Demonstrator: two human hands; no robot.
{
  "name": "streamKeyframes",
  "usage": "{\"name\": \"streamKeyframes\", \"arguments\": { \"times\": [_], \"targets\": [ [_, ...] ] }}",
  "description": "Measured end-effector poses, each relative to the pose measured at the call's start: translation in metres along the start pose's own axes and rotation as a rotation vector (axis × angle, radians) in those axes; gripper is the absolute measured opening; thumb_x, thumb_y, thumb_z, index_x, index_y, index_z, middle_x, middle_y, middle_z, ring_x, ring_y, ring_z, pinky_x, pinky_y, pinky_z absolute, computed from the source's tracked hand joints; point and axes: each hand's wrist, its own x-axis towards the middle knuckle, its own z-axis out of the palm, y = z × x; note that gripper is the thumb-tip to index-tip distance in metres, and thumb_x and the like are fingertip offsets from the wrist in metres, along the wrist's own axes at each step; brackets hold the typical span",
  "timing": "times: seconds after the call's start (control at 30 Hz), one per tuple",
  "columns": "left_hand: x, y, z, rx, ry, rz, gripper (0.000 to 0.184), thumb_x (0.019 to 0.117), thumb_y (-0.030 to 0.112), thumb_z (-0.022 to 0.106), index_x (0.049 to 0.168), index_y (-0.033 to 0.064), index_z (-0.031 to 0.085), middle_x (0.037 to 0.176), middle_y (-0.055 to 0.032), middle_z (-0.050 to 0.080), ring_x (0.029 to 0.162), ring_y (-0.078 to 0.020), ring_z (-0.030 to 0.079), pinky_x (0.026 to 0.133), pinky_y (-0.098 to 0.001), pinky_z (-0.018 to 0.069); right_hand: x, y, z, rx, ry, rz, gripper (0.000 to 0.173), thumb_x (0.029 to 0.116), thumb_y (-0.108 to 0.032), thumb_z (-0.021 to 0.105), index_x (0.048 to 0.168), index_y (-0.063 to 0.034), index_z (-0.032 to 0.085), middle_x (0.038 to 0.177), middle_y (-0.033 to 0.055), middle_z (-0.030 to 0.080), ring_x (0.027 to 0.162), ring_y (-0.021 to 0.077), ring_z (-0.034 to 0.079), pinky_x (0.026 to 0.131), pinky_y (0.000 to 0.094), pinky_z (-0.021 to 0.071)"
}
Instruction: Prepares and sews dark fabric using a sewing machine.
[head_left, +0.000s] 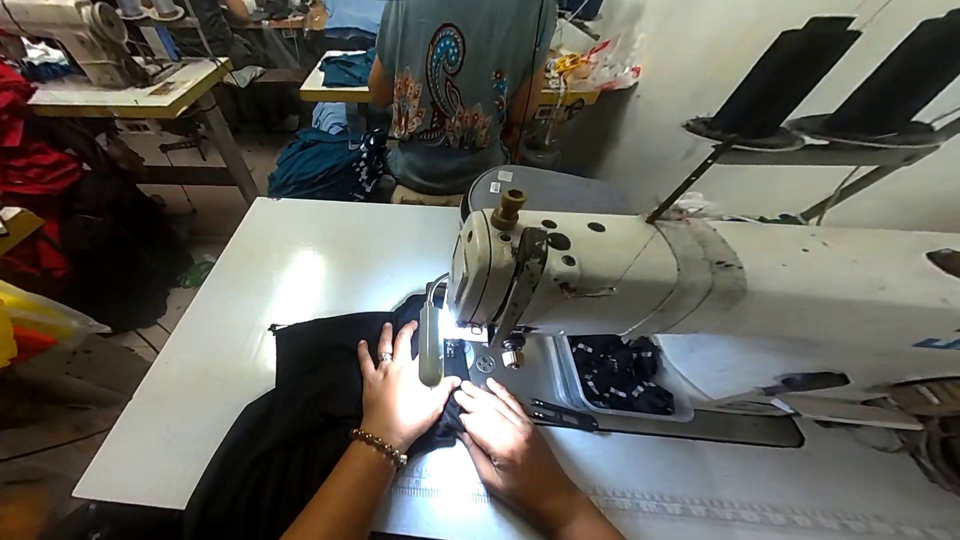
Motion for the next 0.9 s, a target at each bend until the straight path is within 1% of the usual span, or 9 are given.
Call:
{"name": "streamKeyframes", "arguments": {
  "times": [0.07, 0.2, 0.27, 0.43, 0.5, 0.63, 0.73, 0.9],
  "targets": [
    [0.0005, -0.0001, 0.0000, -0.008, 0.002, -0.001, 0.063, 0.0940, 0.069, 0.052, 0.149, 0.0369, 0.055, 0.168, 0.0049, 0.030, 0.159, -0.0278, 0.012, 0.123, -0.0636, -0.0034, 0.0005, 0.0001, -0.0004, -0.004, -0.002, -0.002, 0.026, 0.0976, -0.019, 0.052, 0.087, -0.0090, 0.074, 0.116, 0.0089, 0.076, 0.123, 0.0252, 0.067, 0.111, 0.0460, 0.0474],
    [0.0011, 0.0004, 0.0004, 0.009, -0.012, -0.016, 0.065, 0.0944, 0.069, 0.051, 0.151, 0.0368, 0.052, 0.169, 0.0059, 0.028, 0.159, -0.0272, 0.011, 0.123, -0.0635, -0.0036, 0.0011, 0.0000, -0.0001, -0.004, 0.000, 0.003, 0.026, 0.0970, -0.019, 0.052, 0.088, -0.0089, 0.075, 0.115, 0.0083, 0.076, 0.122, 0.0246, 0.067, 0.110, 0.0445, 0.0477],
    [0.0011, 0.0005, 0.0014, 0.007, -0.005, -0.022, 0.064, 0.0948, 0.069, 0.050, 0.150, 0.0361, 0.054, 0.169, 0.0064, 0.028, 0.159, -0.0271, 0.011, 0.123, -0.0631, -0.0043, 0.0014, -0.0003, 0.0005, 0.001, 0.003, 0.012, 0.026, 0.0967, -0.018, 0.052, 0.088, -0.0084, 0.075, 0.115, 0.0084, 0.076, 0.122, 0.0246, 0.067, 0.111, 0.0442, 0.0474],
    [0.0026, -0.0024, 0.0056, -0.002, 0.029, -0.012, 0.064, 0.0935, 0.070, 0.051, 0.146, 0.0344, 0.059, 0.167, 0.0047, 0.033, 0.159, -0.0280, 0.015, 0.123, -0.0637, -0.0031, 0.0027, -0.0010, 0.0006, 0.008, 0.002, 0.026, 0.026, 0.0969, -0.018, 0.052, 0.087, -0.0079, 0.074, 0.115, 0.0087, 0.076, 0.122, 0.0242, 0.067, 0.109, 0.0446, 0.0489],
    [0.0025, -0.0022, 0.0069, 0.008, 0.034, -0.012, 0.064, 0.0935, 0.071, 0.050, 0.146, 0.0348, 0.059, 0.167, 0.0045, 0.033, 0.158, -0.0280, 0.016, 0.123, -0.0640, -0.0027, 0.0020, -0.0007, 0.0006, 0.006, 0.005, 0.024, 0.026, 0.0968, -0.018, 0.052, 0.087, -0.0081, 0.074, 0.115, 0.0086, 0.076, 0.122, 0.0244, 0.067, 0.110, 0.0439, 0.0487],
    [0.0023, -0.0017, 0.0057, 0.023, 0.019, -0.022, 0.066, 0.0937, 0.072, 0.049, 0.148, 0.0348, 0.056, 0.168, 0.0056, 0.031, 0.159, -0.0268, 0.013, 0.123, -0.0631, -0.0031, 0.0023, -0.0007, 0.0011, 0.003, 0.011, 0.021, 0.026, 0.0969, -0.018, 0.052, 0.087, -0.0084, 0.074, 0.115, 0.0087, 0.076, 0.122, 0.0248, 0.067, 0.109, 0.0441, 0.0489],
    [0.0032, -0.0025, 0.0070, 0.018, 0.027, -0.023, 0.066, 0.0932, 0.072, 0.050, 0.147, 0.0343, 0.058, 0.168, 0.0051, 0.031, 0.159, -0.0268, 0.014, 0.123, -0.0638, -0.0032, 0.0020, -0.0002, 0.0019, 0.002, 0.010, 0.019, 0.026, 0.0972, -0.019, 0.052, 0.087, -0.0084, 0.074, 0.116, 0.0090, 0.076, 0.122, 0.0246, 0.067, 0.109, 0.0441, 0.0489],
    [0.0038, -0.0019, 0.0071, 0.039, 0.001, -0.045, 0.073, 0.0909, 0.075, 0.049, 0.151, 0.0348, 0.052, 0.168, 0.0055, 0.029, 0.159, -0.0257, 0.012, 0.123, -0.0638, -0.0042, 0.0008, 0.0008, 0.0001, 0.003, 0.003, 0.008, 0.025, 0.0982, -0.018, 0.052, 0.088, -0.0088, 0.073, 0.116, 0.0084, 0.076, 0.123, 0.0244, 0.067, 0.110, 0.0454, 0.0475]
  ]
}}
